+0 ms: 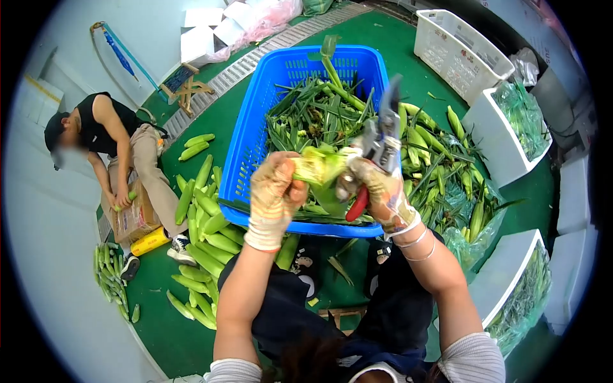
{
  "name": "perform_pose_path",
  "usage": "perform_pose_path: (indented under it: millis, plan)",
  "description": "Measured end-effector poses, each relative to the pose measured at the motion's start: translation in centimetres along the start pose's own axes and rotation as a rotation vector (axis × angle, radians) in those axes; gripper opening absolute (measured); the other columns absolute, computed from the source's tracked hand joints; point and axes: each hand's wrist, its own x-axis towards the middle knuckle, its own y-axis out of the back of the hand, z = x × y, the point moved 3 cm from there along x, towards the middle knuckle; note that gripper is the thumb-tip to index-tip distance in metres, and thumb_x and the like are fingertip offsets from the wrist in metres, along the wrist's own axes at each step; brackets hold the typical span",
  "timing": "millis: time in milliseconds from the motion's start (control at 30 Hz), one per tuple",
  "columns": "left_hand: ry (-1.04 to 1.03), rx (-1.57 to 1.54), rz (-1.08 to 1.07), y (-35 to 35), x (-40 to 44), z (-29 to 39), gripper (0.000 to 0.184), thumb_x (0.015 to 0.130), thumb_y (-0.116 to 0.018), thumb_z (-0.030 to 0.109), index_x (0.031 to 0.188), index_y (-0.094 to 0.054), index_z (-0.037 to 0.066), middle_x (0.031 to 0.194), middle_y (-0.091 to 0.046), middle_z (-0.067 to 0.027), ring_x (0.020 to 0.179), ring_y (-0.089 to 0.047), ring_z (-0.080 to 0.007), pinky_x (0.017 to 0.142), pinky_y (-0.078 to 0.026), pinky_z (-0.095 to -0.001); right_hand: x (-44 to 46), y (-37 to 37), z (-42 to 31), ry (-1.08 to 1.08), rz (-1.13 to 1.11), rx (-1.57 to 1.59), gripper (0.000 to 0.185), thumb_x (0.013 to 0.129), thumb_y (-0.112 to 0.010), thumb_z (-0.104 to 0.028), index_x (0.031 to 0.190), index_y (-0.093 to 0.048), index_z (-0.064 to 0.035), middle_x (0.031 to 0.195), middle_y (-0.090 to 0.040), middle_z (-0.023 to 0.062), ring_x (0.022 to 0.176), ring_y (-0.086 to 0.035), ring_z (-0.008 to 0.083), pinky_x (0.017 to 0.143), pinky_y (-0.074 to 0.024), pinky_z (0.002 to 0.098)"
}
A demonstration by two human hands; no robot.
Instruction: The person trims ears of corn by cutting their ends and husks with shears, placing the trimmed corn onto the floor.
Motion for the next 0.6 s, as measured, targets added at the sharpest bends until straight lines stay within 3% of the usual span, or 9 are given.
perform_pose_path:
  millis: [67, 133, 200, 300, 367, 433, 467, 533, 600]
  plan:
    - [-0.044, 0.176, 0.078, 3.4, 0.4, 1.1, 0.027, 0.091, -0.061, 0.025, 0.106, -0.057, 0.004, 0.071, -0.051, 0.0019, 0.053, -0.042, -0.0046, 0.044, -0.033, -0.0188, 0.0, -0.1, -1.6, -0.046, 0.009, -0.201, 0.021, 0.084, -0.061, -0.007, 0.102, -0.051, -0.0027, 0.082, -0.061, 0.0076, 0.065, -0.06, 0.0172, 0.058, -0.0515, 0.0309]
    - [-0.24, 0.251, 0.268, 10.0, -1.5, 3.8, 0.03, 0.088, -0.054, 0.011, 0.117, -0.055, 0.001, 0.098, -0.057, -0.0054, 0.075, -0.051, -0.0089, 0.059, -0.042, -0.0181, -0.7, 2.2, -4.7, 0.042, 0.024, -0.2, 0.02, 0.082, -0.066, -0.014, 0.096, -0.056, -0.0034, 0.083, -0.062, 0.0061, 0.073, -0.061, 0.0146, 0.065, -0.0506, 0.029]
    - [-0.399, 0.316, 0.453, 15.5, -4.6, 8.1, 0.027, 0.089, -0.056, 0.017, 0.111, -0.058, 0.003, 0.085, -0.052, -0.0011, 0.064, -0.042, -0.0069, 0.054, -0.036, -0.0187, -3.0, 8.8, -7.9, 0.117, 0.123, -0.501, 0.025, 0.079, -0.069, -0.02, 0.094, -0.057, -0.0035, 0.084, -0.062, 0.0044, 0.075, -0.059, 0.0129, 0.066, -0.0486, 0.0287]
    - [-0.625, 0.308, 0.693, 25.1, -9.2, 15.1, 0.029, 0.092, -0.057, 0.025, 0.111, -0.058, 0.004, 0.072, -0.047, 0.0037, 0.055, -0.034, -0.0045, 0.05, -0.028, -0.0172, -8.1, 22.7, -8.1, -0.045, 0.564, -0.93, 0.037, 0.076, -0.071, -0.026, 0.1, -0.057, -0.0023, 0.086, -0.062, 0.0064, 0.077, -0.058, 0.0163, 0.069, -0.048, 0.0308]
    - [-0.479, 0.447, 0.645, 23.6, -8.9, 15.0, 0.027, 0.095, -0.055, 0.029, 0.109, -0.054, 0.006, 0.074, -0.049, 0.0038, 0.058, -0.038, -0.0046, 0.053, -0.031, -0.0167, -12.4, 34.2, -3.9, -0.297, 0.802, -1.148, 0.04, 0.073, -0.071, -0.028, 0.1, -0.056, -0.0013, 0.087, -0.065, 0.0111, 0.077, -0.062, 0.0208, 0.069, -0.0496, 0.0328]
    - [-0.15, 0.775, 0.654, 37.8, -5.5, 17.3, 0.023, 0.096, -0.052, 0.027, 0.101, -0.057, 0.004, 0.082, -0.054, 0.0023, 0.067, -0.047, -0.0061, 0.059, -0.037, -0.0186, -16.3, 43.4, 2.4, -0.543, 0.981, -1.296, 0.042, 0.07, -0.07, -0.03, 0.098, -0.056, -0.0003, 0.084, -0.066, 0.0149, 0.076, -0.065, 0.0242, 0.069, -0.0507, 0.0339]
    - [-0.048, 0.891, 0.745, 41.4, -3.5, 16.4, 0.023, 0.096, -0.051, 0.026, 0.101, -0.057, 0.004, 0.082, -0.054, 0.0023, 0.067, -0.048, -0.0066, 0.059, -0.037, -0.0189, -17.9, 45.9, 5.3, -0.63, 1.043, -1.331, 0.046, 0.069, -0.071, -0.033, 0.098, -0.057, 0.0005, 0.082, -0.066, 0.0167, 0.075, -0.065, 0.0272, 0.07, -0.0512, 0.0355]
    - [-0.021, 1.004, 0.812, 43.4, -0.6, 13.8, 0.025, 0.093, -0.057, 0.029, 0.084, -0.06, 0.007, 0.066, -0.051, 0.002, 0.052, -0.043, -0.0081, 0.047, -0.039, -0.0214, -19.0, 46.9, 9.9, -0.732, 1.12, -1.216, 0.051, 0.07, -0.067, -0.036, 0.104, -0.06, 0.0011, 0.102, -0.064, 0.0231, 0.099, -0.061, 0.0383, 0.086, -0.0493, 0.0397]
    - [-0.01, 0.969, 0.819, 46.0, 1.9, 11.6, 0.023, 0.093, -0.057, 0.028, 0.089, -0.06, 0.005, 0.07, -0.053, 0.0006, 0.056, -0.046, -0.0093, 0.051, -0.041, -0.0218, -19.7, 49.8, 14.2, -0.727, 1.095, -1.451, 0.042, 0.069, -0.068, -0.035, 0.093, -0.065, -0.0003, 0.097, -0.066, 0.0208, 0.097, -0.062, 0.0365, 0.084, -0.0499, 0.0395]
